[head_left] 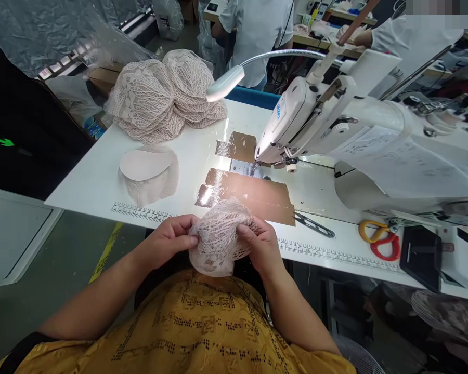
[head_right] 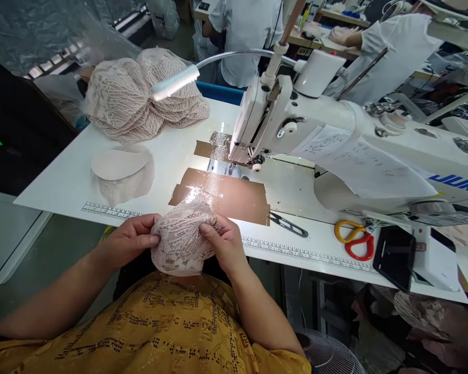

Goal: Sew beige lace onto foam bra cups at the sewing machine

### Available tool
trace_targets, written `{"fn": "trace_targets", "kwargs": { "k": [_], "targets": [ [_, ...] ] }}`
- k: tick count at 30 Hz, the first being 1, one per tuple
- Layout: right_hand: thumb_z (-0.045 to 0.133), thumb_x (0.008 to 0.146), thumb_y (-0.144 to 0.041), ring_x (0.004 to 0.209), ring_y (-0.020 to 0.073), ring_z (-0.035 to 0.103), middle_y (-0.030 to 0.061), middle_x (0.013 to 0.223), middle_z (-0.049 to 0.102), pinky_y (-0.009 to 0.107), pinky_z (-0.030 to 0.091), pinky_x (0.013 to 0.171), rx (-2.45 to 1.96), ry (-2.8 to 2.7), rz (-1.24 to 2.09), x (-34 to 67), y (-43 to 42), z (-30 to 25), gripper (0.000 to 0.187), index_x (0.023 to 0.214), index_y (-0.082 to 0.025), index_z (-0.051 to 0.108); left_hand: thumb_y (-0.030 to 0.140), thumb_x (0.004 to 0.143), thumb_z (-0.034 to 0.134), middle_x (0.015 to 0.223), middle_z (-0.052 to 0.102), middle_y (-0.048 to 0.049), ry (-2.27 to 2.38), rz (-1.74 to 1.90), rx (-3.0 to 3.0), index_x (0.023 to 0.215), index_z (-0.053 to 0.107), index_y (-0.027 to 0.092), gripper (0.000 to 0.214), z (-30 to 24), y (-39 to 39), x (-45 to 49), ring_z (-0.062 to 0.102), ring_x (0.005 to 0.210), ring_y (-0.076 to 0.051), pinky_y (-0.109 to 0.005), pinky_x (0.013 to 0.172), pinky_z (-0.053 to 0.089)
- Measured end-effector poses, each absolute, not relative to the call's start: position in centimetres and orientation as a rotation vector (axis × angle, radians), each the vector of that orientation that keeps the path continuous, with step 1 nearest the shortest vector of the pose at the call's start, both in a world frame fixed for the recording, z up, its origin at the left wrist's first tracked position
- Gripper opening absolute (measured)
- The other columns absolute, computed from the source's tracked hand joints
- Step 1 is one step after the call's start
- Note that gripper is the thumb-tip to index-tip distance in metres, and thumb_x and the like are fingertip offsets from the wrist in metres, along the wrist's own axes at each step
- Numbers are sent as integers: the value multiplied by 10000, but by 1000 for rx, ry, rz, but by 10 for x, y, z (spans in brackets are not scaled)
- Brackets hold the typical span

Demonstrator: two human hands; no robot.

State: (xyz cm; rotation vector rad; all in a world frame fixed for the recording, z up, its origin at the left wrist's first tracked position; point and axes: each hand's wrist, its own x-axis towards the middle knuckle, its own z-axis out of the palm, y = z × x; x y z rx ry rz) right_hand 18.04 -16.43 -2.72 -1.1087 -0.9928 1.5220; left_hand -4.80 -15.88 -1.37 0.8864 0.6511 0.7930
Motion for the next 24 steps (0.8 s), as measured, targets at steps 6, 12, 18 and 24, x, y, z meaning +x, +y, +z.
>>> {"fn": "trace_targets", "kwargs": {
  "k": [6, 12, 18, 24],
  "targets": [
    [743, 732, -482, 670, 181, 620, 13, 743, 713, 320, 509, 682, -1023, -726, 1430, 175, -161, -25, 255, 804, -237, 745, 494, 865, 629, 1182, 652, -94, 619, 865, 624, 1248, 596, 212, 477, -12, -163, -40, 622, 1041, -218, -334, 859, 544],
    [709, 796, -401, 718, 181, 583, 18, 750, 668, 319, 482, 701, -1059, -1337, 1375, 169, -164, -17, 236, 642, -222, 711, 275, 772, 738, 1046, 697, -62, 776, 862, 794, 1114, 654, 180, 365, -10, -177, -11, 631, 996, -221, -341, 870, 515],
    [823, 644, -459, 550, 129, 496, -20, 605, 603, 273, 445, 540, -1155, -961, 1337, 176, -161, -18, 311, 599, -213, 638, 108, 616, 710, 614, 612, 18, 815, 831, 650, 757, 674, 155, 153, -18, -175, -9, 533, 555, -112, -220, 527, 427],
    [869, 564, -441, 564, 124, 522, -36, 620, 599, 274, 478, 563, -1096, -757, 1184, 194, -150, -9, 372, 610, -222, 573, 190, 794, 659, 496, 473, 33, 628, 704, 859, 548, 443, 151, 329, -29, -178, -47, 390, 455, -57, -180, 459, 318]
  ]
}}
